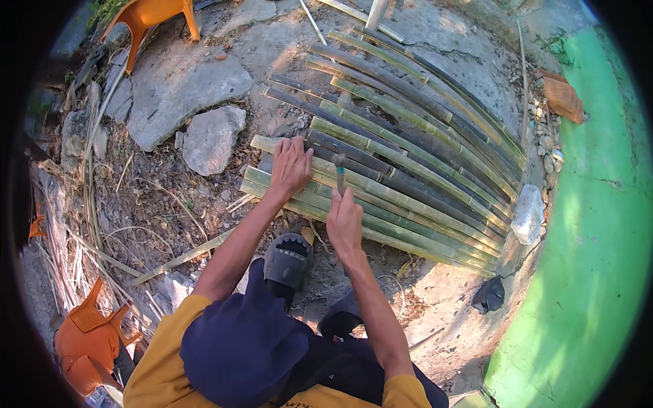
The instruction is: The person constructs a bamboo surface by placing bamboo slats onto crossbeams and securing them with a hammer.
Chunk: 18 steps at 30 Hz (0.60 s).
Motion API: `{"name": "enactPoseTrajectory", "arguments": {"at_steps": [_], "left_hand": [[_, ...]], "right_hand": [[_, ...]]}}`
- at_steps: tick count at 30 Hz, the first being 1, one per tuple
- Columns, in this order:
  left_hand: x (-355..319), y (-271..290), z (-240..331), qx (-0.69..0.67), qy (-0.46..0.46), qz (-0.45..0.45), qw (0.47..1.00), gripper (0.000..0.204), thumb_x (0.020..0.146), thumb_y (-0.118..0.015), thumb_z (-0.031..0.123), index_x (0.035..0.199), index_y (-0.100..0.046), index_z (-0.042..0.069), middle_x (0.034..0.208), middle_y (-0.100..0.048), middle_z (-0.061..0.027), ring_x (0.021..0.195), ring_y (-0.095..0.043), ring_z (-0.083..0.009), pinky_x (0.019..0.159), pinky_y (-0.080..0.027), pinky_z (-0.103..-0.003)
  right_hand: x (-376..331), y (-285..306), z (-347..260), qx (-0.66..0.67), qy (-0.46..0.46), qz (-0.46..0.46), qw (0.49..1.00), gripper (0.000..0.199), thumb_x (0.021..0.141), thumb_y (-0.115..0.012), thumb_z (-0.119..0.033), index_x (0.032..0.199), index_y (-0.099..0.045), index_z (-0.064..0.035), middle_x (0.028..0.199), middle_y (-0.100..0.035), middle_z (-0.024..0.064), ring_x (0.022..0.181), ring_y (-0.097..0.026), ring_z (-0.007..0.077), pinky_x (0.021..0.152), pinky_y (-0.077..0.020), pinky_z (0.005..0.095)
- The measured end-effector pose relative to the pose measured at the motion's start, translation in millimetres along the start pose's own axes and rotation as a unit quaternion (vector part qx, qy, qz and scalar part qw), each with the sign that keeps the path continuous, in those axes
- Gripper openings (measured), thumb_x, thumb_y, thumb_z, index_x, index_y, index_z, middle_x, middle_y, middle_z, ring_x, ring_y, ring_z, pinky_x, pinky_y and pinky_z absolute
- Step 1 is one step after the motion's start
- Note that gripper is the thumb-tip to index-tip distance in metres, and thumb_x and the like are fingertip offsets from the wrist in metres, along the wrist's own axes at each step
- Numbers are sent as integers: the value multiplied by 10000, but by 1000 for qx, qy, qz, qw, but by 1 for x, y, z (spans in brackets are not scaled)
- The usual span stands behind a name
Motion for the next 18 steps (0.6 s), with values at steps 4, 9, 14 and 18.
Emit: {"name": "enactPoseTrajectory", "arguments": {"at_steps": [4, 9, 14, 18], "left_hand": [[-4, 3, -4, 1, 7, -11, 1000, 281, 1056, -553, 240, 1190, -549, -7, 992, -605, -195, 1024, -555, -363, 1004, -386, -483], [-4, 2, -1, 1, -5, 4, 1000, 276, 1059, -548, 240, 1188, -548, -4, 986, -601, -190, 1019, -553, -365, 1004, -384, -483], [2, 0, 9, -6, -7, -2, 1000, 273, 1063, -543, 245, 1183, -547, -1, 984, -599, -189, 1020, -552, -369, 1003, -386, -481], [-5, 2, -2, -6, 11, -16, 1000, 279, 1064, -546, 251, 1184, -558, -1, 992, -604, -196, 1021, -553, -372, 999, -391, -483]], "right_hand": [[5, 40, -36, 192, 15, 28, 981, 326, 1162, -461, -319, 1150, -571, -12, 623, -482, 80, 525, -474, 198, 518, -346, 394], [-8, 32, -25, 275, -7, 68, 959, 332, 1171, -430, -323, 1213, -568, -25, 637, -472, 63, 558, -458, 164, 537, -345, 381], [-12, -7, 28, 28, -37, -17, 999, 341, 1166, -422, -282, 1269, -587, -2, 709, -569, 114, 614, -570, 241, 580, -419, 443], [-10, 31, -40, 91, -16, 47, 995, 332, 1164, -423, -275, 1248, -599, -6, 715, -577, 113, 627, -581, 235, 590, -425, 422]]}}
Point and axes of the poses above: each hand's wrist, its own x-axis towards the middle knuckle, its own y-axis out of the back of the hand, z = x × y, the point moved 9 cm from there along x, towards the middle knuckle
